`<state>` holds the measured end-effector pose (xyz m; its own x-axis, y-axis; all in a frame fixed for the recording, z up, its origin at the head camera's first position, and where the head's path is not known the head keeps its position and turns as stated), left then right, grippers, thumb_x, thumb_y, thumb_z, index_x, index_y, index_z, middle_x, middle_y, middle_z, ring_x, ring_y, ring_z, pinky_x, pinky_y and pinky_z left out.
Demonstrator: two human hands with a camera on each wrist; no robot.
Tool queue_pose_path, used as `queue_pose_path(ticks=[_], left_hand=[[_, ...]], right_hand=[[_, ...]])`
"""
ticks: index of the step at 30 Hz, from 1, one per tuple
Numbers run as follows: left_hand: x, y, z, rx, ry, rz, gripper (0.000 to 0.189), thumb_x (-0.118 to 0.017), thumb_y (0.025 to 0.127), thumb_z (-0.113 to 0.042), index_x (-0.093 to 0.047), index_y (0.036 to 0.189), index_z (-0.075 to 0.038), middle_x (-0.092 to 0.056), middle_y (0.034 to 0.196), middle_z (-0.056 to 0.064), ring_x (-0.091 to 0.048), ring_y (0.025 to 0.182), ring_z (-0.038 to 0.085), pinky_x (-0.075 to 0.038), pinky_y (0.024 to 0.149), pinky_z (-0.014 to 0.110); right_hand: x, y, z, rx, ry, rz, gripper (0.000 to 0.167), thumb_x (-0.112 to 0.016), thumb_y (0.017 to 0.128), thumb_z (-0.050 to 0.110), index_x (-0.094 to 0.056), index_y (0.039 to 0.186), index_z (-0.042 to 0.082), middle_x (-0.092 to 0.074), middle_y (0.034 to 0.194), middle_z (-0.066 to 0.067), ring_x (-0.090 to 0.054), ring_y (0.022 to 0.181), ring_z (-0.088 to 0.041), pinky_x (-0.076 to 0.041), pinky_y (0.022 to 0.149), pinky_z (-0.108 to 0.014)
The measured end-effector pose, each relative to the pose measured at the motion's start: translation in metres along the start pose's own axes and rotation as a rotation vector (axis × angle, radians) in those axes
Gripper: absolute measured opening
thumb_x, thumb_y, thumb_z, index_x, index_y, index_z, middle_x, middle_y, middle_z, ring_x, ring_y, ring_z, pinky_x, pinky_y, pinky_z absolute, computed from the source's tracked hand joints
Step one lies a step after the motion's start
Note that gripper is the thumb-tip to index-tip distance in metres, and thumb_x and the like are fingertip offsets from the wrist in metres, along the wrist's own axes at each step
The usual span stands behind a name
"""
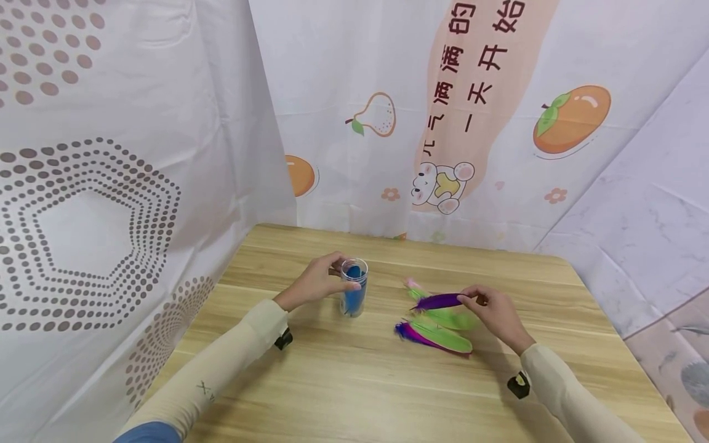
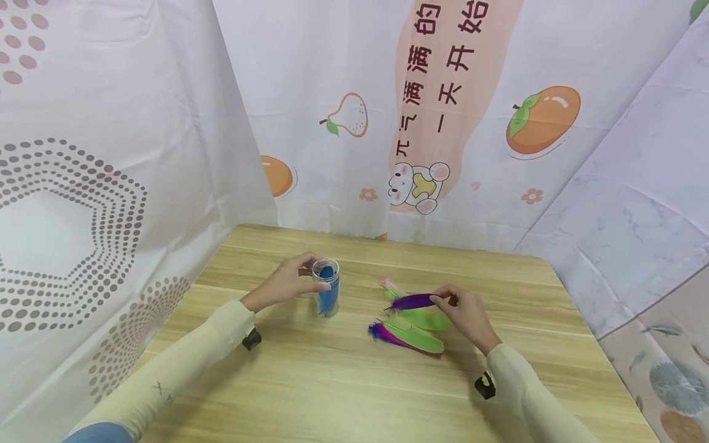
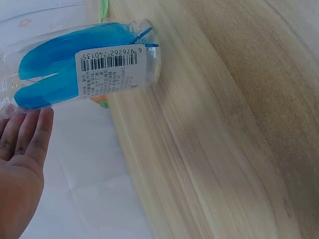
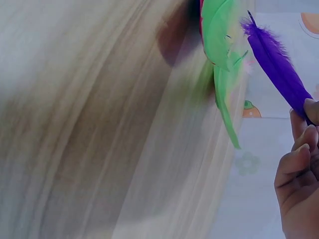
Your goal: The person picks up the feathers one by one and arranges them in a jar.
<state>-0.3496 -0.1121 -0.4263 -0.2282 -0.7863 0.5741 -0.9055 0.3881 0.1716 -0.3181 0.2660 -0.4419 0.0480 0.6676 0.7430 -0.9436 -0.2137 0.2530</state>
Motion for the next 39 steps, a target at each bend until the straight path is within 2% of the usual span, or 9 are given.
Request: queue_pose_path(ticks=[9, 23, 33, 39], left_hand=[[0.0, -0.001, -0.001, 0.009, -0.011, 0.004, 0.061, -0.085, 0.08, -0.055, -0.065, 0.127, -0.023, -0.066, 0.112, -0.006, -0.063, 0.105, 0.016, -0.055, 0.091, 0.04], [-0.002, -0.001, -0.001, 0.015, -0.063, 0.003, 0.058, -0.088, 0.079, -0.052, -0.065, 0.124, -0.023, -0.066, 0.111, -0.004, -0.063, 0.106, 0.018, -0.054, 0.093, 0.041], [-0.001, -0.001, -0.001, 0.011, -0.066, -0.001, 0.057, -0.088, 0.079, -0.052, -0.066, 0.123, -0.025, -0.066, 0.111, -0.004, -0.063, 0.106, 0.018, -0.054, 0.093, 0.041], [-0.002, -0.001, 0.002, 0.019, -0.06, 0.002, 0.056, -0.087, 0.079, -0.053, -0.066, 0.123, -0.026, -0.066, 0.112, -0.004, -0.062, 0.106, 0.018, -0.054, 0.093, 0.042]], right_hand=[[0.008, 0.002, 0.005, 0.011, 0.017, -0.032, 0.02, -0.071, 0.1, 0.028, -0.077, 0.104, 0.009, -0.07, 0.08, -0.01, -0.05, 0.061, -0.01, -0.04, 0.052, -0.025], [0.018, 0.006, 0.013, 0.007, 0.025, -0.052, 0.02, -0.072, 0.099, 0.034, -0.077, 0.107, 0.016, -0.068, 0.078, -0.01, -0.05, 0.062, -0.013, -0.04, 0.055, -0.026], [0.022, 0.009, 0.018, 0.038, 0.019, -0.082, 0.017, -0.073, 0.099, 0.032, -0.077, 0.104, 0.017, -0.061, 0.071, 0.001, -0.047, 0.06, -0.013, -0.037, 0.052, -0.026], [0.023, 0.01, 0.019, 0.04, 0.023, -0.084, 0.021, -0.072, 0.099, 0.032, -0.078, 0.104, 0.013, -0.059, 0.069, -0.001, -0.045, 0.058, -0.012, -0.036, 0.051, -0.026]])
Point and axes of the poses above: each hand's wrist, its own y-axis towards the middle knuckle, its own x-axis out of the back of the hand, z = x × y, the point moved 9 cm from there along y, towards the middle knuckle
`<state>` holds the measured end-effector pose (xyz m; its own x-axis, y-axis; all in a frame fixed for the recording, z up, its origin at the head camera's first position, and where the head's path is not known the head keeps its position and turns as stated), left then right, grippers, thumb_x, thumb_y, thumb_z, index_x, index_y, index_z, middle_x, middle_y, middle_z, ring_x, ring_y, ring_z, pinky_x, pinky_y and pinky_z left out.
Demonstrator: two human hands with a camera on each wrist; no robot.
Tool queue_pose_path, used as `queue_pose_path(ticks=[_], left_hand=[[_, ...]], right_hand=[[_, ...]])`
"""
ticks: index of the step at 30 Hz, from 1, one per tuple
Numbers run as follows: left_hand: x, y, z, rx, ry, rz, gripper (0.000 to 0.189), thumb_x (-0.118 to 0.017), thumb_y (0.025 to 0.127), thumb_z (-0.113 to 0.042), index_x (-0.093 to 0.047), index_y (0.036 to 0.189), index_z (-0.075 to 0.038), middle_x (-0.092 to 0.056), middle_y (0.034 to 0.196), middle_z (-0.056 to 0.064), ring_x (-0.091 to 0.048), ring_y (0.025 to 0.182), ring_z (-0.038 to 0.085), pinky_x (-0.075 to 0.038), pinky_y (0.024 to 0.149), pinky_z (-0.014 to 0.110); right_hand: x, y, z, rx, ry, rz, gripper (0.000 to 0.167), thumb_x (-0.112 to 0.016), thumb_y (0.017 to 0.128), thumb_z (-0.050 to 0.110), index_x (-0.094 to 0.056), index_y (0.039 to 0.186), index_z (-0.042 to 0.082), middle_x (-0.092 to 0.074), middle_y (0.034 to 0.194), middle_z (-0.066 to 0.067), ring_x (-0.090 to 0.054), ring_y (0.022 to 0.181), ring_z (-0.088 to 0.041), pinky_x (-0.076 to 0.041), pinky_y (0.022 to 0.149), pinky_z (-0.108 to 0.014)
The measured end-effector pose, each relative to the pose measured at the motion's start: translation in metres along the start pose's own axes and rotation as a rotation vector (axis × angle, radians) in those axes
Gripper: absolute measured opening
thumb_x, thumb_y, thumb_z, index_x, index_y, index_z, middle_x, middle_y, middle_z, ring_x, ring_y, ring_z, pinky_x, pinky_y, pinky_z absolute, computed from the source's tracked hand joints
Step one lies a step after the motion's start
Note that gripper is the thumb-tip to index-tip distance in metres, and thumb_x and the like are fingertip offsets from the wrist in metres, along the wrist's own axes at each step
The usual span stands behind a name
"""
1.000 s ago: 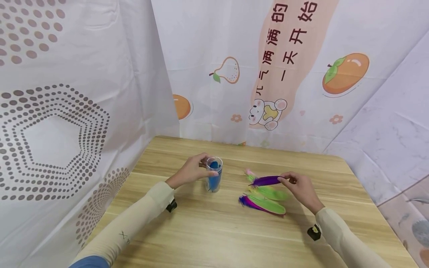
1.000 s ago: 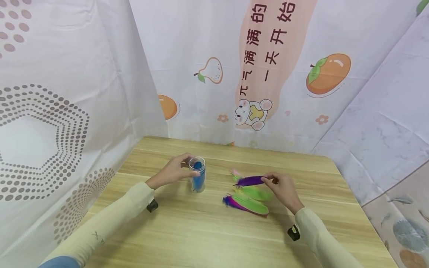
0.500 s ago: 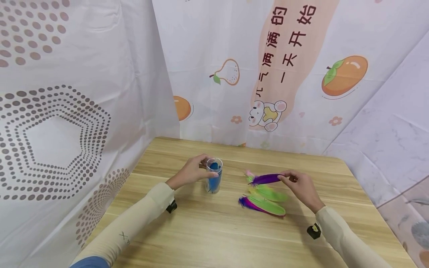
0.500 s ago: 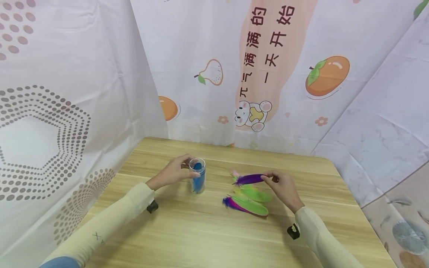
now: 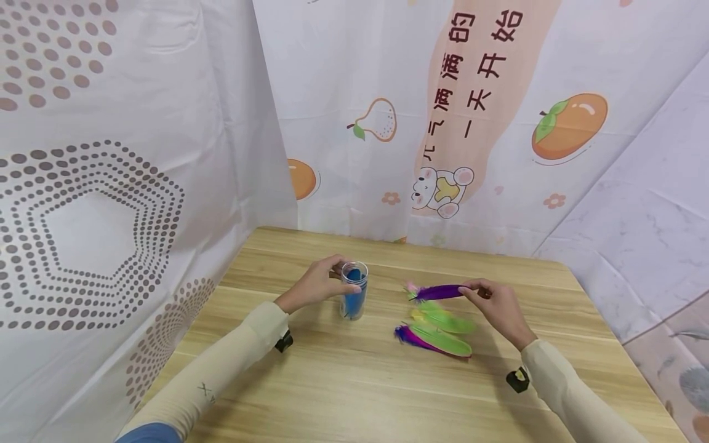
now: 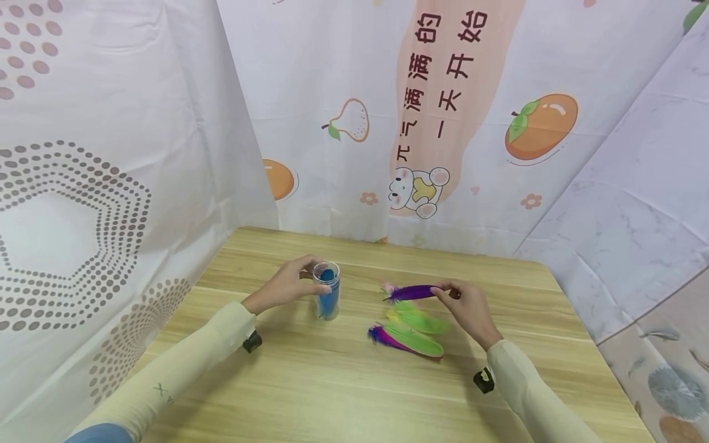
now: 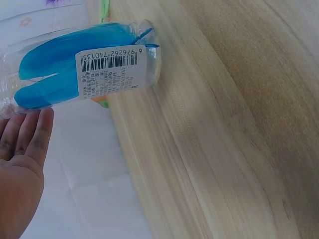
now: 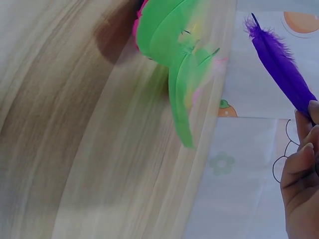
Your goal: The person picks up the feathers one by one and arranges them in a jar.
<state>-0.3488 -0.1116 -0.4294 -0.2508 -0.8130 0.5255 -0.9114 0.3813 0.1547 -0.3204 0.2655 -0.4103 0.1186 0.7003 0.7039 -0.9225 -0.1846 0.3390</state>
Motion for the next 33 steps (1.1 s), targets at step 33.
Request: queue_pose_path(ticks=[33], left_hand=[[0.001, 0.0, -0.001, -0.001, 0.037, -0.008, 0.058, -0.087, 0.08, -0.052, -0.065, 0.126, -0.023, -0.065, 0.11, -0.004, -0.063, 0.104, 0.016, -0.055, 0.091, 0.039]], right_hand=[[0.001, 0.02, 0.022, 0.05, -0.001, -0.057, 0.018, -0.073, 0.098, 0.03, -0.078, 0.104, 0.014, -0.064, 0.074, -0.006, -0.047, 0.06, -0.012, -0.038, 0.054, -0.024]])
Point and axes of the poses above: each hand's wrist, its own y-axis towards the middle knuckle, its own x-axis out of the back of the hand, z = x × y, the point moved 9 cm from there along y, towards the middle knuckle
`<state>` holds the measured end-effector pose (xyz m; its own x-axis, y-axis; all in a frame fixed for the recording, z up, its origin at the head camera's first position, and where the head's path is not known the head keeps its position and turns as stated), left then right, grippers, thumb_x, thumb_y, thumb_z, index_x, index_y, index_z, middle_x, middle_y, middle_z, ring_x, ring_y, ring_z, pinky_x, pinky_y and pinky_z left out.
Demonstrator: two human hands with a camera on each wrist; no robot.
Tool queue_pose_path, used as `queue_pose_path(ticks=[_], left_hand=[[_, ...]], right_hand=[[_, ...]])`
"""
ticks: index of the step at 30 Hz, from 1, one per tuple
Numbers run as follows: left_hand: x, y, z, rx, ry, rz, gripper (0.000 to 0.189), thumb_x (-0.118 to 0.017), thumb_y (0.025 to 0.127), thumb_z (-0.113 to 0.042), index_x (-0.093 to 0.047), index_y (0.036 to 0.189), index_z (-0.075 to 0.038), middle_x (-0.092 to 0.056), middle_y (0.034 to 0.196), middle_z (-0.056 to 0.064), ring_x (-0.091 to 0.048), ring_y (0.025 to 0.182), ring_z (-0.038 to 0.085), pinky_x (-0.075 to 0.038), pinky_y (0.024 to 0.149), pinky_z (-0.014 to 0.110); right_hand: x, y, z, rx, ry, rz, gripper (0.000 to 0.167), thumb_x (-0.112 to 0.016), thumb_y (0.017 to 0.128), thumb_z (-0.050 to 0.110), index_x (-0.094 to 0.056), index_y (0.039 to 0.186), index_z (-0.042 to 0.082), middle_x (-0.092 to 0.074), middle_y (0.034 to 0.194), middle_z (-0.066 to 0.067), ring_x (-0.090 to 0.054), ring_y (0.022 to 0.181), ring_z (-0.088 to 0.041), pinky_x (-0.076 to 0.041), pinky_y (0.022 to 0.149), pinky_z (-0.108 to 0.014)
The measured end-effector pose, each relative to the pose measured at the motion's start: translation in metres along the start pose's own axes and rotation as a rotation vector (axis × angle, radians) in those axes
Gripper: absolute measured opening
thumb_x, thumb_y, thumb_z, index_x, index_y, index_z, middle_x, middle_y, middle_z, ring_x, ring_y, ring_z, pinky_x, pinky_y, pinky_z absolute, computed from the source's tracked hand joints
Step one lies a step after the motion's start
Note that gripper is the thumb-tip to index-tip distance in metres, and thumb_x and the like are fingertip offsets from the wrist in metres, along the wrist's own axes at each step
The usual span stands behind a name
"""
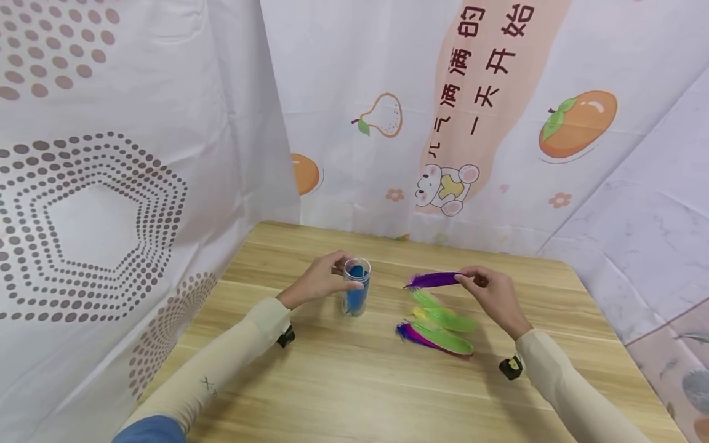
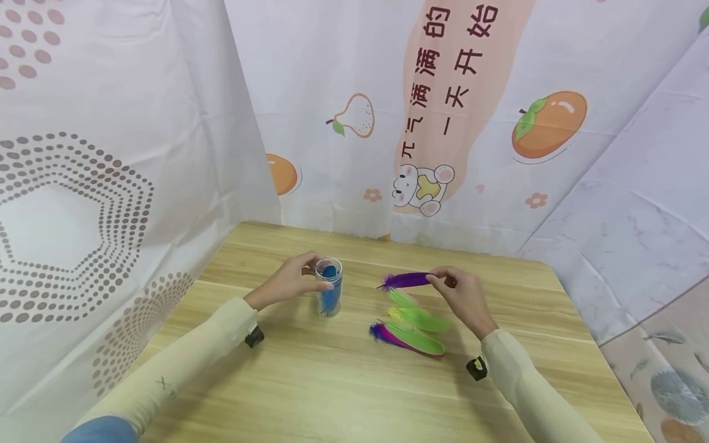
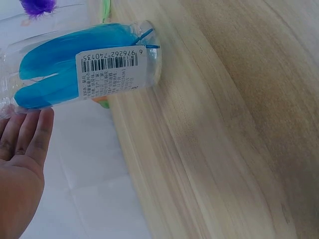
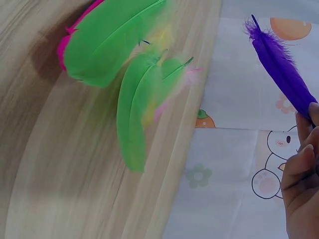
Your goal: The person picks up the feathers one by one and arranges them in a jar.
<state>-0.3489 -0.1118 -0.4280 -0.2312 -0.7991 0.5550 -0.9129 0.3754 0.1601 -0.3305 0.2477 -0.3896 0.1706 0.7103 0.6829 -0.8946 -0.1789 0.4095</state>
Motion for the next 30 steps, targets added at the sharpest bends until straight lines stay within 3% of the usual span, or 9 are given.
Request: queue_pose_path(ticks=[14, 30], left_hand=[[0.001, 0.0, 0.0, 0.008, 0.001, 0.002, 0.059, -0.086, 0.08, -0.053, -0.065, 0.127, -0.025, -0.065, 0.113, -0.004, -0.063, 0.106, 0.015, -0.055, 0.092, 0.04], [0.0, 0.0, 0.0, 0.012, 0.003, 0.012, 0.06, -0.086, 0.08, -0.053, -0.064, 0.128, -0.024, -0.065, 0.112, -0.004, -0.063, 0.106, 0.016, -0.055, 0.092, 0.039]], right_hand=[[0.004, 0.007, 0.011, 0.033, 0.008, -0.016, 0.016, -0.074, 0.098, 0.031, -0.078, 0.103, 0.016, -0.06, 0.069, 0.001, -0.045, 0.057, -0.012, -0.036, 0.052, -0.025], [0.005, 0.015, 0.022, 0.032, 0.044, -0.015, 0.02, -0.072, 0.099, 0.033, -0.078, 0.103, 0.014, -0.052, 0.065, -0.001, -0.037, 0.053, -0.009, -0.032, 0.049, -0.027]])
Point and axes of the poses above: each hand's wrist, its own y-axis towards the middle knuckle, its own x-axis out of the back of the hand, z = x × y, the point moved 9 cm from there along y, towards the middle knuckle
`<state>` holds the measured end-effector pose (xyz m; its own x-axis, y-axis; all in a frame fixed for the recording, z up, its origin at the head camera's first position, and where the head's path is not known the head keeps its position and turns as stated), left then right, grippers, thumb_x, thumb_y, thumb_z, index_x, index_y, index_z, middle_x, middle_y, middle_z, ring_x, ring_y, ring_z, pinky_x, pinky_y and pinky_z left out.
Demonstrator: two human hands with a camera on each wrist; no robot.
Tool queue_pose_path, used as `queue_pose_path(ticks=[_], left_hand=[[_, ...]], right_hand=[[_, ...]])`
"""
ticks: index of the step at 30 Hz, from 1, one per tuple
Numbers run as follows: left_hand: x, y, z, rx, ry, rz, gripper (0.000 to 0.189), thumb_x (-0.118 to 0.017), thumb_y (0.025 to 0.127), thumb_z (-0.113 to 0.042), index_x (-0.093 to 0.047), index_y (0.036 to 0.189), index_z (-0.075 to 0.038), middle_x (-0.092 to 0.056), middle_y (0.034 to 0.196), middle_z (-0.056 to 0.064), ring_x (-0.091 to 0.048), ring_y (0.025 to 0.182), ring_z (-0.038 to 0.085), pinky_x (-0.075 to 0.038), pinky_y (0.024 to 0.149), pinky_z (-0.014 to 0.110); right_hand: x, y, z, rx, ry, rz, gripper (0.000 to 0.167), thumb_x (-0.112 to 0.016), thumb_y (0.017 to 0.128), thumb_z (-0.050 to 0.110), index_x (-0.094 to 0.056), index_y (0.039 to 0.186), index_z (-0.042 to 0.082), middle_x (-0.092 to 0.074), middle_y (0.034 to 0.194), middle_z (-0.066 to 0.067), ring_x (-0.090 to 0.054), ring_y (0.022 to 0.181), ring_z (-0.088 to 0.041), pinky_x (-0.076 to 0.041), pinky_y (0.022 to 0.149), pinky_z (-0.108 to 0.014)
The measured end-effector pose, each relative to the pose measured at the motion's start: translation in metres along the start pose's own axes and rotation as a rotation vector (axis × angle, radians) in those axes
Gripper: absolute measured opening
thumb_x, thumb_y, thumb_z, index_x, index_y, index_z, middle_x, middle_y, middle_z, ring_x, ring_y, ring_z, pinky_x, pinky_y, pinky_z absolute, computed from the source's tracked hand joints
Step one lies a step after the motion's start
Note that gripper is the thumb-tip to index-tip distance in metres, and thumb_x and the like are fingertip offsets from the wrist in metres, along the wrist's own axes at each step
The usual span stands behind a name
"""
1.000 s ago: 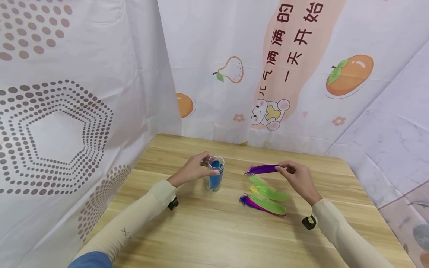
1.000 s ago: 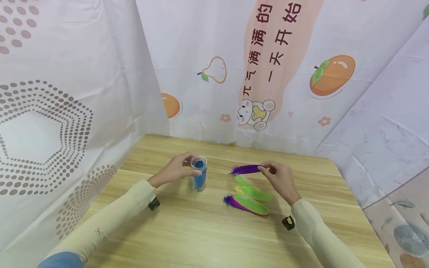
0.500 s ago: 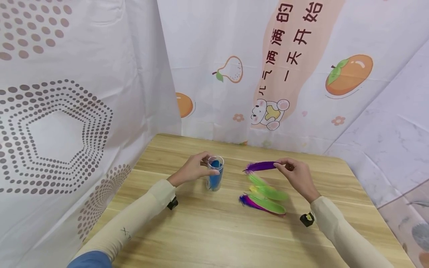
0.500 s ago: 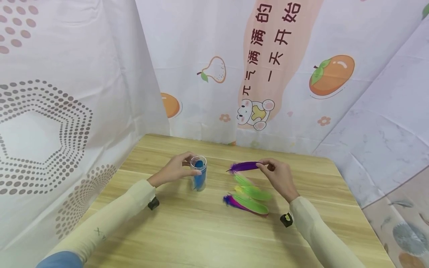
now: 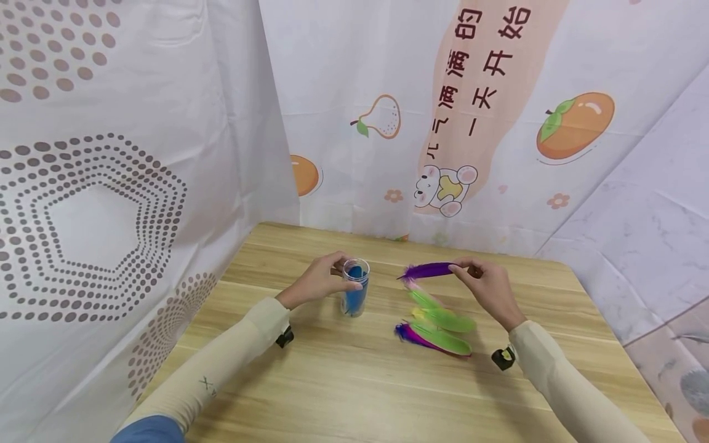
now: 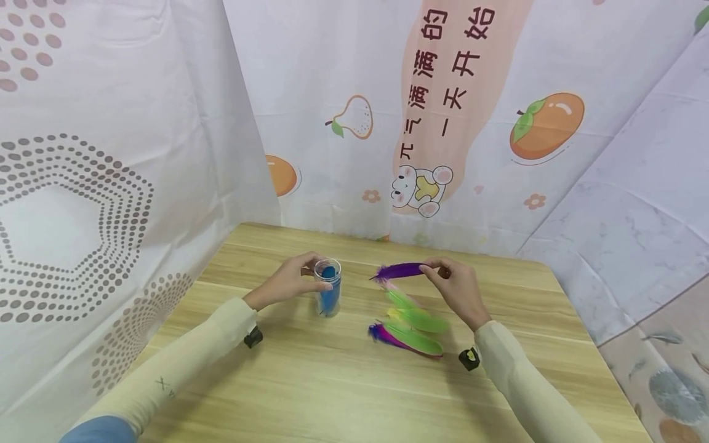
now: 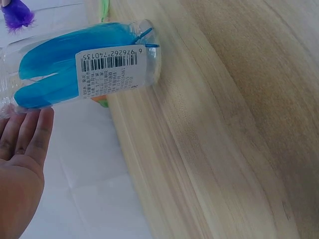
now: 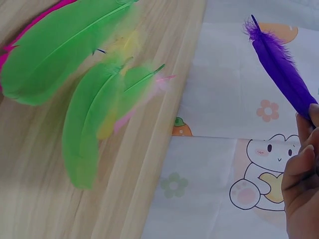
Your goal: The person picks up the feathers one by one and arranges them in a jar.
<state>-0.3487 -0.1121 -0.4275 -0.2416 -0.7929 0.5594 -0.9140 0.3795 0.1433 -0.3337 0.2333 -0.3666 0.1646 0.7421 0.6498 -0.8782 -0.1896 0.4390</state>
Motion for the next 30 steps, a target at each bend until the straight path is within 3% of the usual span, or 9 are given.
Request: queue_pose_path(ticks=[21, 30], left_hand=[[0.0, -0.002, -0.004, 0.009, 0.005, 0.001, 0.057, -0.086, 0.081, -0.051, -0.064, 0.126, -0.024, -0.063, 0.111, -0.002, -0.062, 0.107, 0.017, -0.054, 0.093, 0.04], [-0.001, -0.001, 0.0, 0.014, -0.011, 0.001, 0.057, -0.086, 0.08, -0.053, -0.064, 0.124, -0.023, -0.063, 0.111, -0.002, -0.062, 0.106, 0.018, -0.055, 0.091, 0.041]], right_hand=[[-0.001, 0.009, 0.013, 0.026, 0.052, -0.016, 0.019, -0.074, 0.097, 0.031, -0.078, 0.101, 0.013, -0.058, 0.066, -0.006, -0.039, 0.053, -0.009, -0.032, 0.046, -0.026], [-0.005, 0.014, 0.021, 0.041, 0.045, -0.024, 0.02, -0.075, 0.097, 0.032, -0.079, 0.102, 0.014, -0.055, 0.066, 0.0, -0.041, 0.056, -0.011, -0.033, 0.048, -0.025]])
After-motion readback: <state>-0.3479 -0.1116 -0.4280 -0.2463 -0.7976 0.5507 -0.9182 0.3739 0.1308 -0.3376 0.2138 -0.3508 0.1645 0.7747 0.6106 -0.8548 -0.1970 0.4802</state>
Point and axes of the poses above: each hand's wrist, its own y-axis towards the middle knuckle, its own x-axis out of the back of the hand, z = x × y, the point moved 9 cm from there along y, towards the middle knuckle
